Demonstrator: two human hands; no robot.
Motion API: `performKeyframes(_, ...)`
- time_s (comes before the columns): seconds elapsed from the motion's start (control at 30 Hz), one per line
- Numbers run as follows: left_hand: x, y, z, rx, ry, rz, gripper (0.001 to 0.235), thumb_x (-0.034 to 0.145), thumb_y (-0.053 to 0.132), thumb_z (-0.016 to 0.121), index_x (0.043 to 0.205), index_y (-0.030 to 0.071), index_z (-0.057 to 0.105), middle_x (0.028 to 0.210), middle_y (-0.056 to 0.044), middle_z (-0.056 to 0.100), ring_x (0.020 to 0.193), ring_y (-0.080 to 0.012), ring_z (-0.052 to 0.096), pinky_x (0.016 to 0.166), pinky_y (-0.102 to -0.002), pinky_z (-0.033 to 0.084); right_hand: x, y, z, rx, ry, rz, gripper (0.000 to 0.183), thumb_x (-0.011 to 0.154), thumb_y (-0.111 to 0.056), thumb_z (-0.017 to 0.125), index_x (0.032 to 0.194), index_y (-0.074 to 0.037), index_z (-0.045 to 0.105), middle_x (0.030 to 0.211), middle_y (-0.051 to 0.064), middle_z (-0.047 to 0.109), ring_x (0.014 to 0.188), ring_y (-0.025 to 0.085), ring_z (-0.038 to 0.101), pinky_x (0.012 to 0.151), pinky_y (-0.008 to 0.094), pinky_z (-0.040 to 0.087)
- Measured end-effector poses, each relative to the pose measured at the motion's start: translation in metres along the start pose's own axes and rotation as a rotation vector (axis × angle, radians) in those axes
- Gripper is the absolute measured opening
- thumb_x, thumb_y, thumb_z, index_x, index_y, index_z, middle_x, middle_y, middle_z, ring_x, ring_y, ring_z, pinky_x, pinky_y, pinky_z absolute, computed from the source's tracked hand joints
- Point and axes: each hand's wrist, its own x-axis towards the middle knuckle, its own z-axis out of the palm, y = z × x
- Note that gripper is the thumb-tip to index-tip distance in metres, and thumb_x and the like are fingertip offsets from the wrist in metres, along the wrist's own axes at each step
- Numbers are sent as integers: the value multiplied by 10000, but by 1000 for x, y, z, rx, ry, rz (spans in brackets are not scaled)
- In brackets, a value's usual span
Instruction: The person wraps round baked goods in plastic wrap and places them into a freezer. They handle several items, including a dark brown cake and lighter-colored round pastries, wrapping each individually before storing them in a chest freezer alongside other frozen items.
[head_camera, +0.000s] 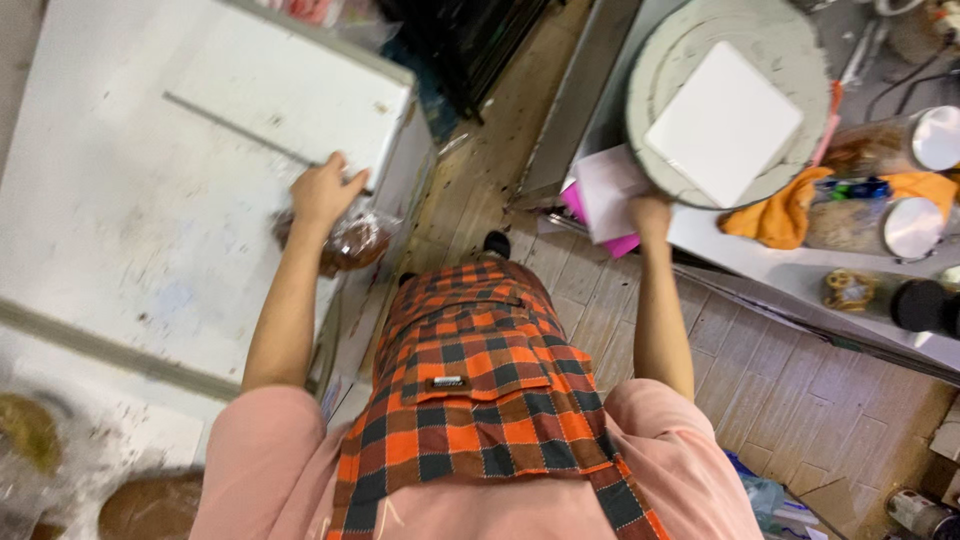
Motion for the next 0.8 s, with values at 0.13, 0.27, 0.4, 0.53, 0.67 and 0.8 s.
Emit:
performKeyframes(0.13,0,-8,14,31,238,-73,364,843,397,715,1036,91,675,842,-188,730,773,-384,691,654,-501,524,-28,-12,-8,151,-170,-306,388,815,-44,553,1157,68,695,973,287,713,939,435,683,812,472,528)
performKeyframes(0.27,-12,-5,14,5,231,-129,364,840,360,714,1048,65,670,835,-185,719,764,-378,694,676,-494,532,8,3,-79,502,-139,4,196,922,-54,526,1016,87,625,785,124,584,707,213,565,622,325,470)
performKeyframes(0.4,-27,40,-1,-89,233,-67,317,868,296,720,1077,65,661,825,-171,718,747,-350,711,707,-479,550,57,7,-147,450,104,-132,421,914,-43,460,1308,18,595,988,80,697,839,192,636,732,340,512)
performKeyframes(0.53,-52,126,-14,-272,251,151,284,873,239,726,1081,78,618,812,-131,735,711,-294,738,666,-428,584,56,-25,-172,-69,88,120,433,1049,-150,553,1458,-10,529,1130,280,699,1064,389,652,972,507,501)
performKeyframes(0.67,-69,228,-12,-425,304,457,219,862,208,712,1022,123,590,779,-74,714,641,-226,725,580,-370,592,-6,-57,-173,-255,433,-376,780,1025,-193,811,1615,-48,323,1630,239,315,1555,430,343,1304,524,315)
performKeyframes(0.8,-76,312,1,-809,237,776,133,947,193,641,993,126,536,776,-2,641,641,-129,700,588,-308,605,-58,-88,-116,937,-775,-417,1296,705,-691,821,1665,-111,172,1717,178,187,1573,361,216,1248,508,241)
